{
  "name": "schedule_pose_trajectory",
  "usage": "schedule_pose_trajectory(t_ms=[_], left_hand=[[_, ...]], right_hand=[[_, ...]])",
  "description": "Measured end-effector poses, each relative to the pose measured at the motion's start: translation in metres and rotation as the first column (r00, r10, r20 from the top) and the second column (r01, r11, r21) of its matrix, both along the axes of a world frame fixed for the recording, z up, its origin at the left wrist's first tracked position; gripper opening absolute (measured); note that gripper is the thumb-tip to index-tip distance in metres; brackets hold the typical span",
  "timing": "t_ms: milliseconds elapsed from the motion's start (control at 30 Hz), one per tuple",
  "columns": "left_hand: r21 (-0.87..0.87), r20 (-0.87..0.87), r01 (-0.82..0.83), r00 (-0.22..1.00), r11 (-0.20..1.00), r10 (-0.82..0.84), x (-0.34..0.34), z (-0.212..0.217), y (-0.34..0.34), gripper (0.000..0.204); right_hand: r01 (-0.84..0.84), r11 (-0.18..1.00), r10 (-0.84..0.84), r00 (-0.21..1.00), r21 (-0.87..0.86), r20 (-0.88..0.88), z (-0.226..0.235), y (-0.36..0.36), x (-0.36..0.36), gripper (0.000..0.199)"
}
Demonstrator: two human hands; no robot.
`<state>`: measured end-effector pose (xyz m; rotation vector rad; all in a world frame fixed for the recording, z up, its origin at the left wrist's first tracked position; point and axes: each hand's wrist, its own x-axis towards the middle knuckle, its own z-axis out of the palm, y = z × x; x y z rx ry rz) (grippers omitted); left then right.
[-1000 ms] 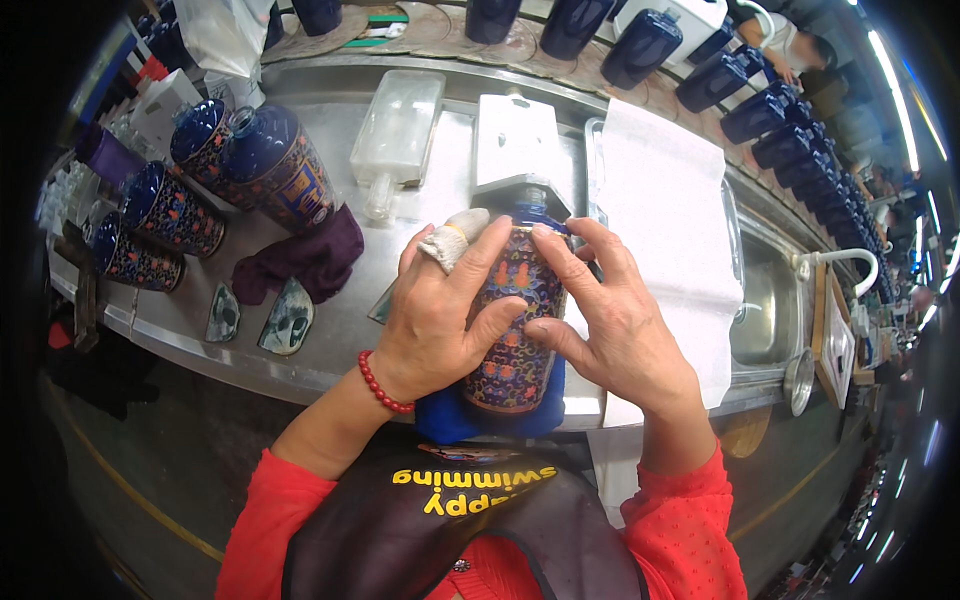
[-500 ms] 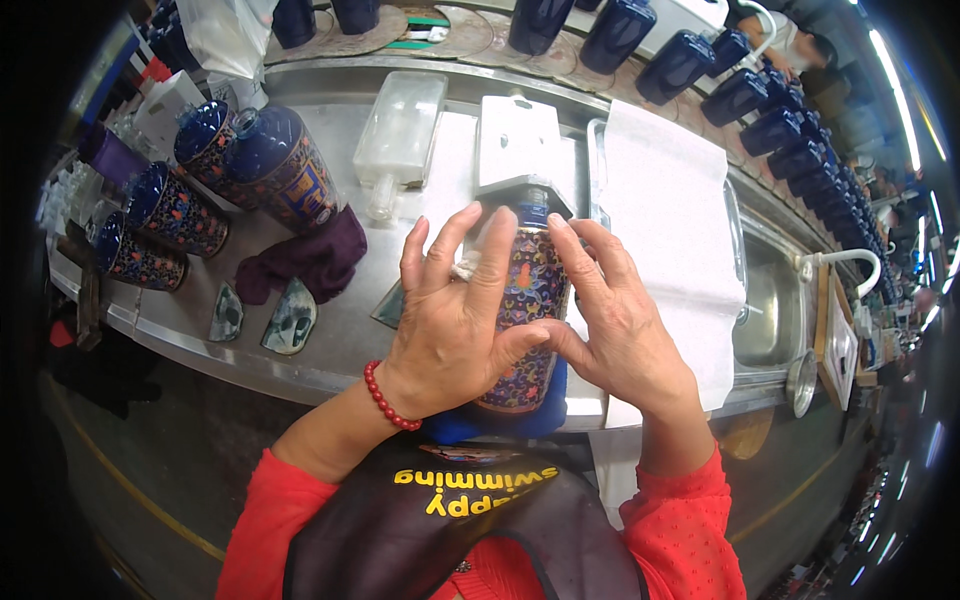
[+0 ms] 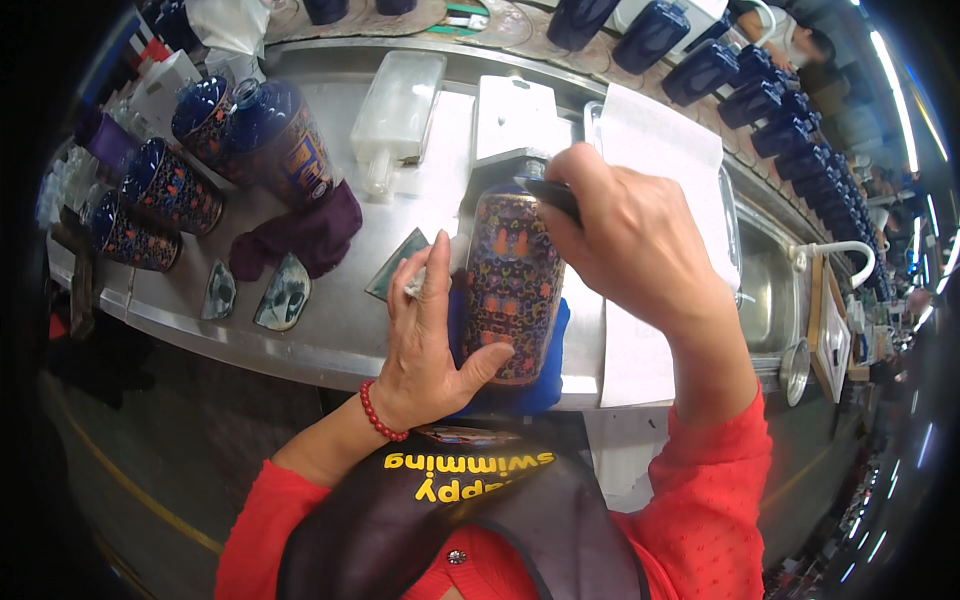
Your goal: The person applies a decorative sticker to a blue cylindrical container, smoothing it with fingers and a small tool to remove air bubbles and ensure adhesion. The person rotates the container to cover the entire surface and continues smoothing the sticker edges.
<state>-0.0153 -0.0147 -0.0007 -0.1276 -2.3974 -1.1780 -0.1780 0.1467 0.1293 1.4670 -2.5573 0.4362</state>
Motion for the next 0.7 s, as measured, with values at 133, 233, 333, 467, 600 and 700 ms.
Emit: schedule_pose_trajectory(t_ms=[133, 233, 333, 467, 600, 700], left_hand=[[0.017, -0.006, 0.003, 1.0, 1.0, -0.003, 0.007, -0.007, 0.005, 0.111], [0.03, 0.007, 0.034, 0.999, 0.999, -0.034, 0.01, -0.013, 0.002, 0.113], [0.095, -0.023, 0.097, 0.995, 0.991, -0.095, 0.019, -0.017, -0.006, 0.113], [0.21, -0.003, 0.097, 0.995, 0.973, -0.098, 0.024, -0.024, -0.007, 0.096], [0.161, -0.001, 0.103, 0.995, 0.982, -0.104, 0.029, -0.032, -0.006, 0.081], [0.279, 0.036, 0.102, 0.993, 0.955, -0.116, 0.03, -0.036, -0.003, 0.07]], right_hand=[[-0.181, 0.969, 0.219, 0.946, 0.17, -0.24, 0.005, -0.026, 0.009, 0.02], [-0.346, 0.907, 0.399, 0.888, 0.239, -0.23, 0.004, -0.022, 0.029, 0.023], [-0.444, 0.896, 0.438, 0.889, 0.013, 0.132, 0.005, -0.018, 0.037, 0.025], [-0.102, 0.989, 0.13, 0.947, 0.111, -0.293, 0.001, -0.023, 0.037, 0.013], [-0.533, 0.845, 0.532, 0.836, -0.033, 0.133, -0.013, 0.0, 0.072, 0.022], [-0.158, 0.953, 0.219, 0.949, -0.258, 0.228, -0.027, 0.016, 0.076, 0.03]])
